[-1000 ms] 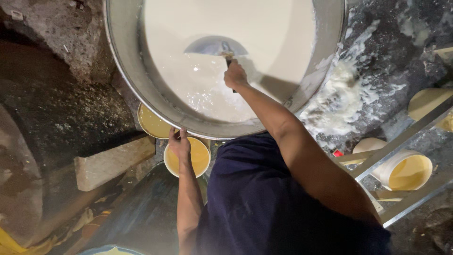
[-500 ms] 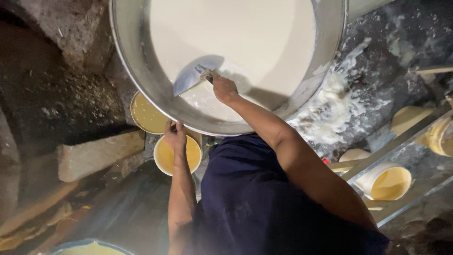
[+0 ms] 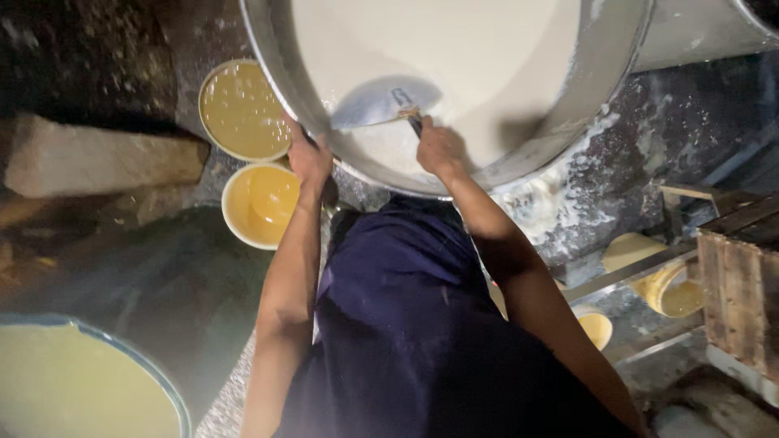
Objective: The person stands over a large vat of white liquid and uses a flat skimmer to lift a yellowish liquid layer from the surface. They tip the skimmer's contents into a bowl, then return to the vat and repeat the skimming motion, filling bowls placed on the floor beside the vat.
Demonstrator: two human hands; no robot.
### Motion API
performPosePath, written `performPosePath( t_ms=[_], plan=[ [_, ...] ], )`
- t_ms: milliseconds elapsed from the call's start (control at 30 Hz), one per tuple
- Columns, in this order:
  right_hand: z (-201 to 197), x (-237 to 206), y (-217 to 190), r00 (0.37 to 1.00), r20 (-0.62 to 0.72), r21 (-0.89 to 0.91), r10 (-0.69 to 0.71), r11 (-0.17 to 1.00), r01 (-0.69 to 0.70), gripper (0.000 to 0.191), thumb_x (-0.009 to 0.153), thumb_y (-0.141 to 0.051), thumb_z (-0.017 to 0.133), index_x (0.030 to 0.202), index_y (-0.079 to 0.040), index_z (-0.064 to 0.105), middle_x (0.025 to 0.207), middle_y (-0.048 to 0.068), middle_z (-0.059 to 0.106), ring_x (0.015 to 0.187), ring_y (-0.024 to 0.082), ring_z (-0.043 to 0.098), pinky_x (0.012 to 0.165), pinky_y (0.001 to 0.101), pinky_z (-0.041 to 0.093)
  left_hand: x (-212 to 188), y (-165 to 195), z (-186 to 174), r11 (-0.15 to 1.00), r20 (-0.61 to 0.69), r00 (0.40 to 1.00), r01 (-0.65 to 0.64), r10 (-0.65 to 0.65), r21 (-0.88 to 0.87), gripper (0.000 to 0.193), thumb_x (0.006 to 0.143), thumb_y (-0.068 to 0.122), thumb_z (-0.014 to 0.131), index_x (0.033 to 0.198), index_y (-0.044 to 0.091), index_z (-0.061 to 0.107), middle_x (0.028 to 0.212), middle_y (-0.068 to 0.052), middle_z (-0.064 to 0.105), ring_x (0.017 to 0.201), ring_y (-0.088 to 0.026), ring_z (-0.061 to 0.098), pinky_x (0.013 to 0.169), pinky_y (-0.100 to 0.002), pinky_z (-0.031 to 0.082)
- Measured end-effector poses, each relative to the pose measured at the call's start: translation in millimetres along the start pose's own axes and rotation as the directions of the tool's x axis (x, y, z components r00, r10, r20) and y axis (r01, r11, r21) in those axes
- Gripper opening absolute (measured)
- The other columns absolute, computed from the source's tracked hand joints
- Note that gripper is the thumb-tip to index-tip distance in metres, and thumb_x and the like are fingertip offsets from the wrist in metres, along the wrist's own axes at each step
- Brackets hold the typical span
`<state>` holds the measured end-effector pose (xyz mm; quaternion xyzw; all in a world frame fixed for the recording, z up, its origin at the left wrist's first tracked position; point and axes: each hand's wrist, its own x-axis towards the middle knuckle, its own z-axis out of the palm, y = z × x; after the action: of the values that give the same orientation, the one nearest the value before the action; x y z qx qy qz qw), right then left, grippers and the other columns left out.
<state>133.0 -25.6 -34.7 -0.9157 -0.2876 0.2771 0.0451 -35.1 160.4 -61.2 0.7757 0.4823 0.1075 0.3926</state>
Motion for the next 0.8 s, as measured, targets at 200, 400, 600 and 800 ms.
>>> performPosePath(
  t_ms=[200,400,600,800],
  plan=[
    [32.5,-26.7,37.4,0.998,-0.054,0.018,0.033,0.999,-0.032,0.032,0.088,-0.005,0.05,0.119,-0.001,0.054,0.099,0.032,0.069,0.095,0.051,0.067,0.087,0.0594,0.052,-1.3,-14.7,2.6,0.994,0.013,0.994,-0.11,0.11,0.007,0.101,0.094,0.017,0.075,0.163,0.002,0.002,0.164,-0.031,0.026,0.15,-0.049,0.031,0.124,-0.045,0.028],
    [46.6,-55.7,87.5,0.998,-0.058,-0.155,0.036,0.987,-0.045,0.049,0.099,-0.019,0.045,0.142,0.004,0.044,0.109,0.038,0.065,0.097,0.053,0.066,0.086,0.0615,0.051,-4.6,-11.9,-0.1,0.997,0.04,0.997,-0.067,0.068,-0.026,0.102,0.093,0.016,0.072,0.164,0.004,0.0,0.164,-0.031,0.029,0.147,-0.048,0.036,0.122,-0.044,0.033],
    [33.9,-85.8,134.7,0.995,-0.005,-0.136,0.102,0.985,-0.102,0.058,0.095,-0.021,0.046,0.146,0.005,0.038,0.116,0.038,0.064,0.107,0.052,0.064,0.095,0.0568,0.051,-5.0,-14.4,2.1,0.994,-0.002,0.994,-0.112,0.112,0.003,0.104,0.095,0.018,0.076,0.164,0.004,-0.001,0.162,-0.034,0.029,0.146,-0.05,0.037,0.12,-0.045,0.035],
    [7.0,-120.4,164.3,0.947,0.063,-0.113,0.316,0.945,-0.307,0.047,0.099,-0.023,0.044,0.144,-0.008,0.045,0.112,0.036,0.066,0.106,0.054,0.063,0.097,0.0599,0.048,-2.9,-24.6,11.7,0.987,-0.02,0.987,-0.159,0.159,0.002,0.106,0.094,0.018,0.078,0.163,0.003,0.0,0.166,-0.033,0.021,0.152,-0.05,0.025,0.126,-0.046,0.022]
  ],
)
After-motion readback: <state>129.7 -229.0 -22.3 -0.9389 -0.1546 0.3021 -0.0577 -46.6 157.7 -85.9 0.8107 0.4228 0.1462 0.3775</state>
